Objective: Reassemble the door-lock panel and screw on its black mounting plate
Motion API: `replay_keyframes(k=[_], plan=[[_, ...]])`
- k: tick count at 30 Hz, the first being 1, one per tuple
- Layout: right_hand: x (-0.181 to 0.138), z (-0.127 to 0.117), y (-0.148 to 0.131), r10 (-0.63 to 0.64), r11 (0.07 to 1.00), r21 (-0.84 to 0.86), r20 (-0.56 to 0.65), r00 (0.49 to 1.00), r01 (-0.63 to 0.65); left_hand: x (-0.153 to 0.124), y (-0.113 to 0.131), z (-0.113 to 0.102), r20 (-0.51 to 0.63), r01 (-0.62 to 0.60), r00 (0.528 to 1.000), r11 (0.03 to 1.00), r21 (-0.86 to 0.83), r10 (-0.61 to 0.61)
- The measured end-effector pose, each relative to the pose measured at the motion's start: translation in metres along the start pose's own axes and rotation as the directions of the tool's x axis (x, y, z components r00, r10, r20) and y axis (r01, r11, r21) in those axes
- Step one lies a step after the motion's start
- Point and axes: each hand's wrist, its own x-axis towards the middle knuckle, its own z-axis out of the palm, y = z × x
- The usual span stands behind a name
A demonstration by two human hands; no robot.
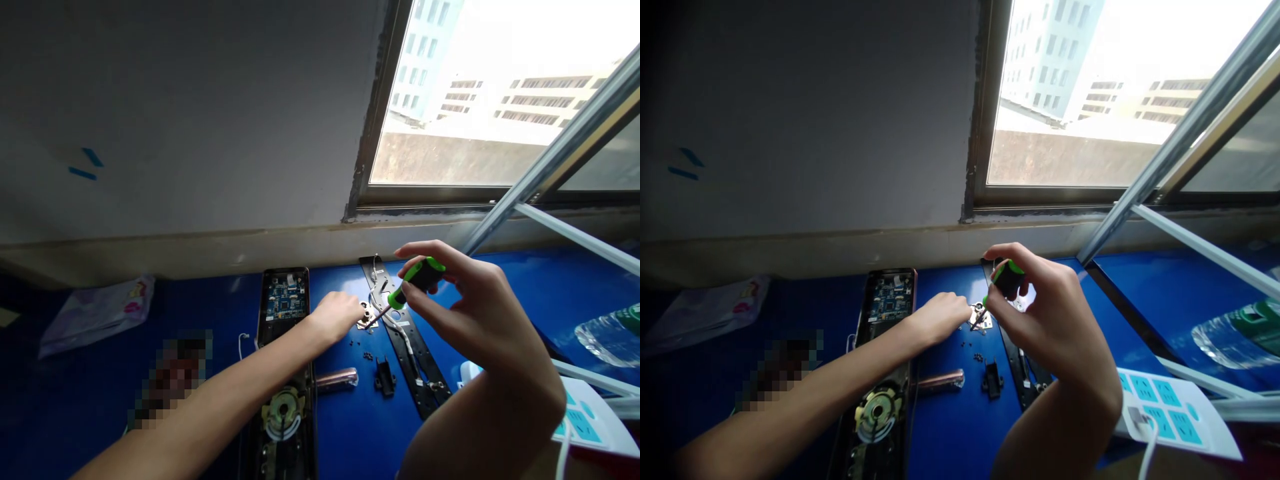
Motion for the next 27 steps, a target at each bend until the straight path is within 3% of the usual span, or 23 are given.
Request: replay_keyframes(k=[6,8,9,10,12,14,17,19,22,27], plan=[[0.002,-0.001,0.008,-0.003,1.000,-0.015,0.060,0.998,0.003,-0.025,0.006,-0.034,-0.060,-0.040,0.997,0.999,0.008,0.041],[0.003,0.000,0.009,-0.004,1.000,-0.020,0.055,0.999,0.005,-0.045,0.004,-0.045,-0.144,-0.044,0.989,0.999,0.016,0.046],[0.004,0.002,0.008,-0.007,1.000,-0.016,0.040,0.999,0.007,-0.056,0.002,-0.048,-0.284,-0.050,0.957,0.998,0.031,0.057],[0.005,0.004,0.007,-0.014,1.000,-0.005,0.022,1.000,0.014,-0.067,-0.001,-0.050,-0.443,-0.029,0.896,0.999,0.035,0.041],[0.006,0.008,0.002,-0.044,0.998,0.037,-0.030,0.999,0.045,-0.089,-0.010,-0.048,-0.684,0.067,0.727,0.998,-0.015,-0.059],[0.008,0.014,-0.004,-0.079,0.992,0.095,-0.100,0.992,0.088,-0.108,-0.020,-0.041,-0.769,0.154,0.606,0.979,-0.136,-0.202],[0.012,0.027,-0.016,-0.167,0.964,0.159,-0.260,0.951,0.213,-0.128,-0.035,-0.028,-0.750,0.199,0.531,0.919,-0.342,-0.394],[0.015,0.039,-0.025,-0.249,0.926,0.174,-0.384,0.889,0.335,-0.136,-0.043,-0.020,-0.693,0.178,0.537,0.868,-0.463,-0.480],[0.020,0.058,-0.039,-0.291,0.899,0.152,-0.495,0.819,0.411,-0.143,-0.049,-0.011,-0.590,0.063,0.581,0.754,-0.654,-0.561],[0.026,0.086,-0.053,-0.333,0.879,0.112,-0.553,0.764,0.464,-0.150,-0.043,-0.004,-0.347,-0.027,0.668,0.445,-0.895,-0.658]])
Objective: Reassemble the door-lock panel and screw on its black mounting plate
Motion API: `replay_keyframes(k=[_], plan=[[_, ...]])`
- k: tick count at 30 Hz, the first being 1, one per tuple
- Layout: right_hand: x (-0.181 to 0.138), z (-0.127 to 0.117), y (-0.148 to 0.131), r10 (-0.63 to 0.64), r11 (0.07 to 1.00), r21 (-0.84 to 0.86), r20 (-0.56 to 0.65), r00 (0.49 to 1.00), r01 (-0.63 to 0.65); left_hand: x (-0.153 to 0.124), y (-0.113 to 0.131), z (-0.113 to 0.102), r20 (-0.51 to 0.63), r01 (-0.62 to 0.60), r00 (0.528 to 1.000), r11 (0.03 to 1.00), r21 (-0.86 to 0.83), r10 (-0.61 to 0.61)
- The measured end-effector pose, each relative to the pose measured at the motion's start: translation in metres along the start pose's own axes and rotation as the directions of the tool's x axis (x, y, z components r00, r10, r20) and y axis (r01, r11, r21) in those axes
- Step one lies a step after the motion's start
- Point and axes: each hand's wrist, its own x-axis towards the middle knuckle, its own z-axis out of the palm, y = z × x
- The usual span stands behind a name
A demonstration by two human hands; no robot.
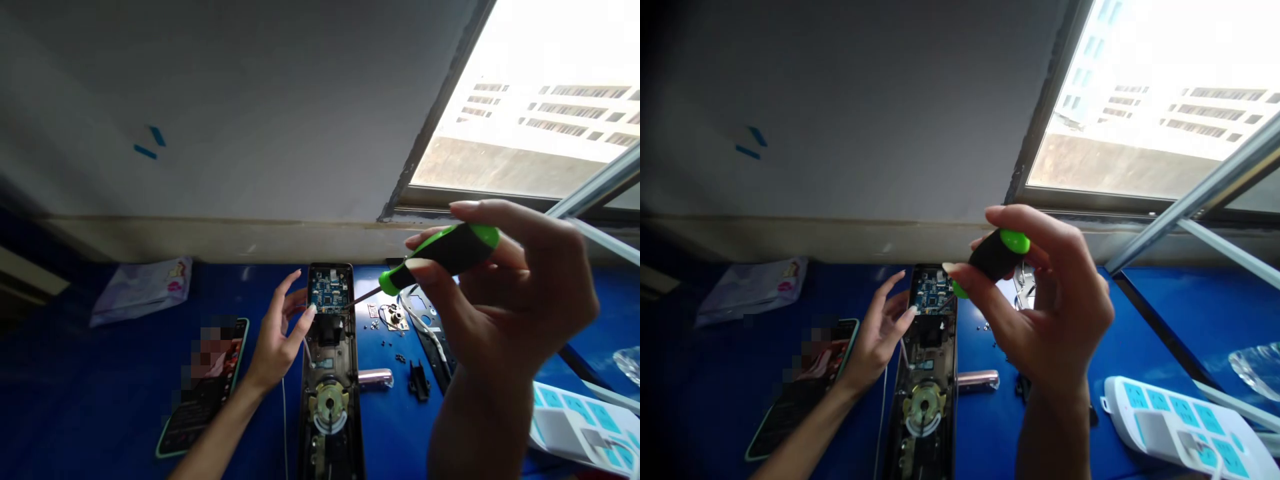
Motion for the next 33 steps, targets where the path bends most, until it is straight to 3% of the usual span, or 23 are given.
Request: replay_keyframes(k=[3,6,14,23,33], plan=[[-0.004,0.014,0.000,0.011,0.999,0.049,0.037,0.999,-0.013,-0.004,0.001,0.002,0.090,0.109,0.991,0.984,-0.139,-0.097],[-0.008,0.025,0.000,0.039,0.995,0.086,0.070,0.997,-0.045,-0.005,0.000,0.001,0.140,0.140,0.983,0.977,-0.162,-0.118],[-0.016,0.041,-0.005,0.067,0.993,0.083,0.133,0.989,-0.078,-0.006,-0.001,-0.004,0.042,0.025,0.999,1.000,-0.012,-0.025],[-0.018,0.043,-0.004,0.024,0.994,0.102,0.135,0.991,-0.038,-0.006,0.003,-0.003,0.023,0.044,0.999,0.999,0.003,-0.044],[-0.023,0.049,-0.008,-0.030,0.994,0.110,0.186,0.982,0.009,-0.013,-0.004,0.005,0.041,0.026,0.999,0.987,-0.157,-0.020]])
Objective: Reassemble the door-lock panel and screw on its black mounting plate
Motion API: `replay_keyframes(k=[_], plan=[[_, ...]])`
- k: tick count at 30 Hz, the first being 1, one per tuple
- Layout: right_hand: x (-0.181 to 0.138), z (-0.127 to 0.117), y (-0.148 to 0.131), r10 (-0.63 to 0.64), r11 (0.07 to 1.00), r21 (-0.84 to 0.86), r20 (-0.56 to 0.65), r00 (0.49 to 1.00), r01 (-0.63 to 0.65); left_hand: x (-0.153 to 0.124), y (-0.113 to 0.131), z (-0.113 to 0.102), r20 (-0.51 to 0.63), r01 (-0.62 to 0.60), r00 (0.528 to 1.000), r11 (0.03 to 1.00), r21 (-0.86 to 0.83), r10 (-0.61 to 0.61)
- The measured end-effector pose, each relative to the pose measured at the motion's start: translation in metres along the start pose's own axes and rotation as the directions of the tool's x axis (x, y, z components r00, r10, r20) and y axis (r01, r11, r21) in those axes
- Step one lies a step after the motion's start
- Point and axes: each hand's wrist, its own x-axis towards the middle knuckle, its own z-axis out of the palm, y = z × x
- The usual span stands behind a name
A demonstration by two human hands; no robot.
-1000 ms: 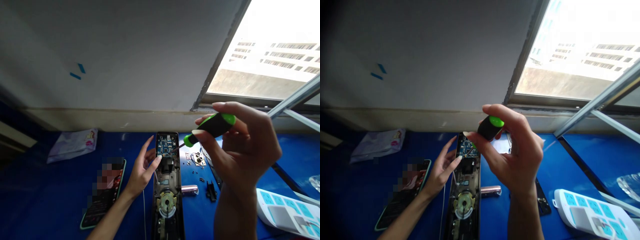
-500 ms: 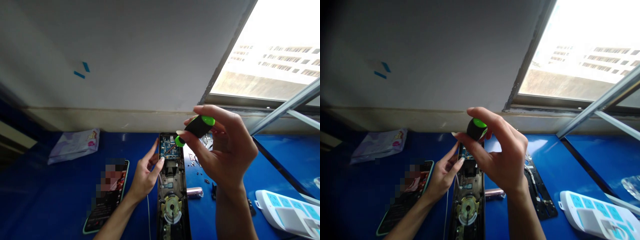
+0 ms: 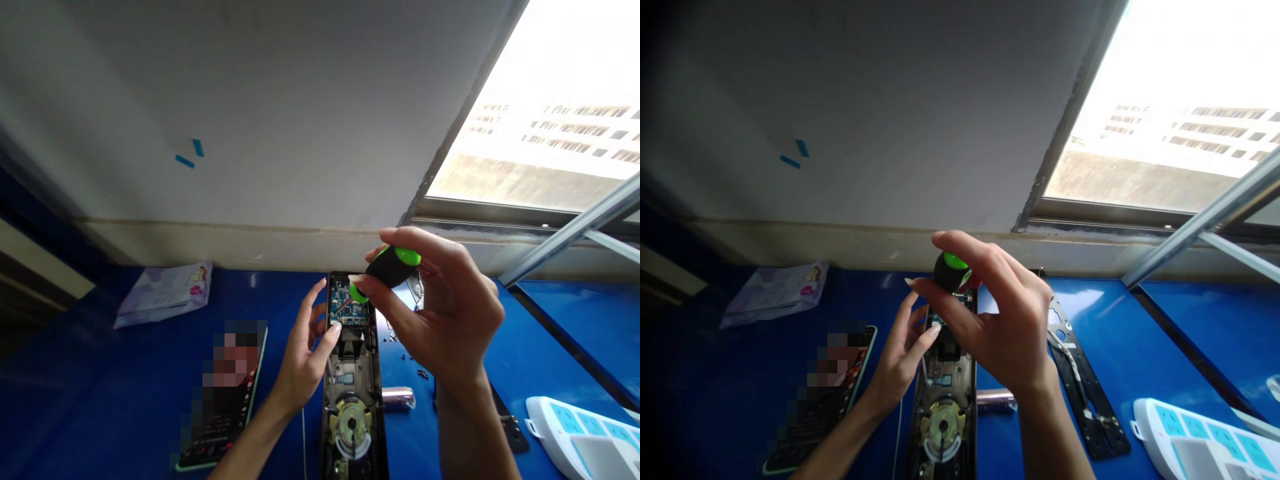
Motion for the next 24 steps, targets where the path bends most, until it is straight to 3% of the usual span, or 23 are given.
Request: replay_keyframes(k=[6,17,24], plan=[[0.001,0.001,-0.003,-0.049,0.998,-0.037,0.034,0.998,0.050,-0.005,-0.001,0.002,0.062,-0.054,0.997,0.992,0.115,0.047],[0.002,0.004,-0.003,-0.109,0.988,-0.101,0.113,0.988,0.120,-0.006,-0.001,0.005,0.003,-0.062,0.998,0.983,0.174,0.063],[0.000,0.011,-0.001,-0.146,0.961,-0.242,-0.020,0.989,0.136,-0.006,0.001,0.007,-0.008,-0.074,0.997,0.986,0.153,0.076]])
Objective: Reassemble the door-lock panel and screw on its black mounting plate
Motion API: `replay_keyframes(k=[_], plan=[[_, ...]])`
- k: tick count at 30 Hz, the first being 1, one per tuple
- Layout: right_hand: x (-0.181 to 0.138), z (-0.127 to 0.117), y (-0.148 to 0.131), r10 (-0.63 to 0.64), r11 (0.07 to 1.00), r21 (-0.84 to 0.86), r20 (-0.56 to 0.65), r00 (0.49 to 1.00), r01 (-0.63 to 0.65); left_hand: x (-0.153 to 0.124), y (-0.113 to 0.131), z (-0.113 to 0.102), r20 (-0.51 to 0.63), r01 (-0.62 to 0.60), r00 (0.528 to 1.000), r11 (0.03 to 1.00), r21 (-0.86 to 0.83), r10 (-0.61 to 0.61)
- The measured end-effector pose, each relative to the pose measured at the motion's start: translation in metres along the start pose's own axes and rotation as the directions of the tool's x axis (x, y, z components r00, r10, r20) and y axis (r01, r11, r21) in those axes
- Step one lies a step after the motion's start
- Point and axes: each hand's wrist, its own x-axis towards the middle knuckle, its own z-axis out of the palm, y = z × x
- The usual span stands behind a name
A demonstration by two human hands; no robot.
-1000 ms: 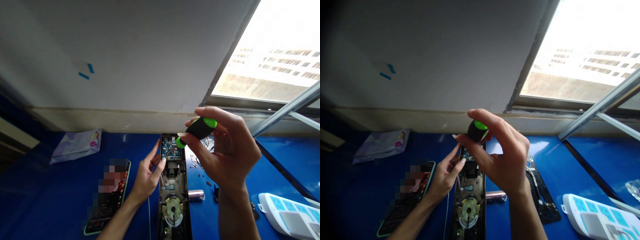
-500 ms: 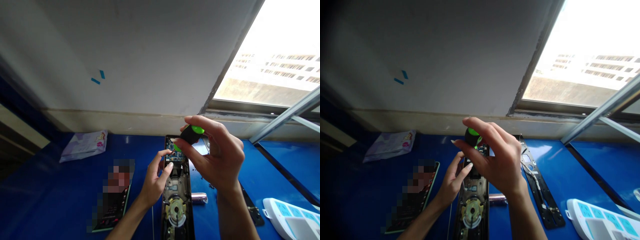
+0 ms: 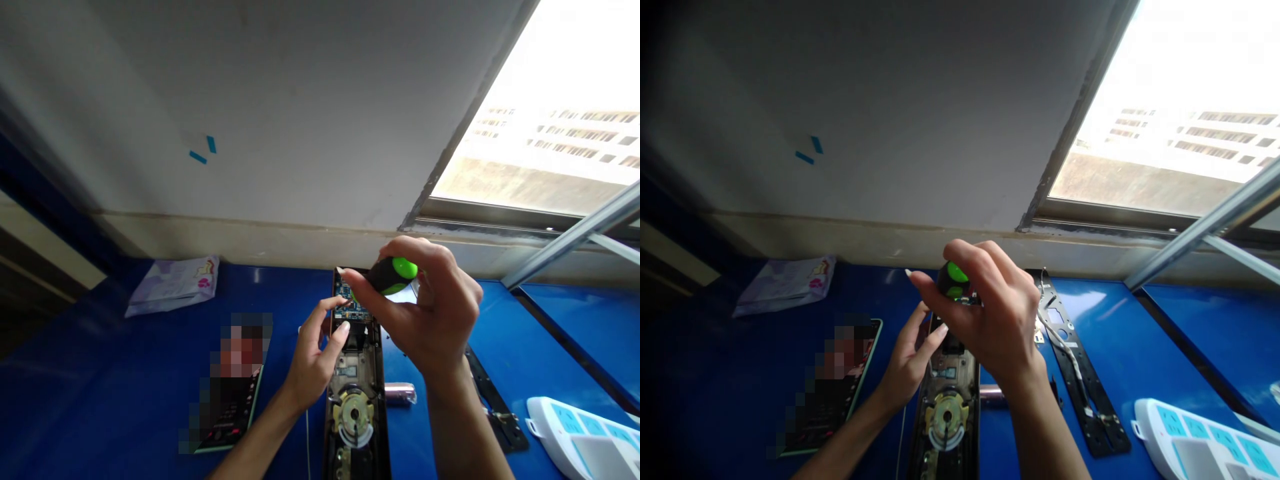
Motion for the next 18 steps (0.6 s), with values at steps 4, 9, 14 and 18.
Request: replay_keyframes(k=[4,9,14,18], plan=[[-0.003,0.005,-0.001,0.020,0.998,-0.064,-0.062,0.998,-0.024,0.000,0.002,0.000,-0.008,-0.008,1.000,1.000,0.003,0.008],[-0.001,0.005,-0.007,0.039,0.993,-0.113,-0.033,0.999,-0.043,0.000,0.003,0.001,0.004,-0.005,1.000,1.000,-0.021,0.005],[0.002,0.001,-0.017,0.072,0.967,-0.245,0.000,0.997,-0.069,-0.001,-0.001,0.003,-0.006,0.016,1.000,0.998,-0.056,-0.016],[0.001,0.003,-0.021,0.070,0.941,-0.324,-0.079,0.994,-0.092,-0.001,-0.002,0.004,0.013,0.030,0.999,0.995,-0.097,-0.029]])
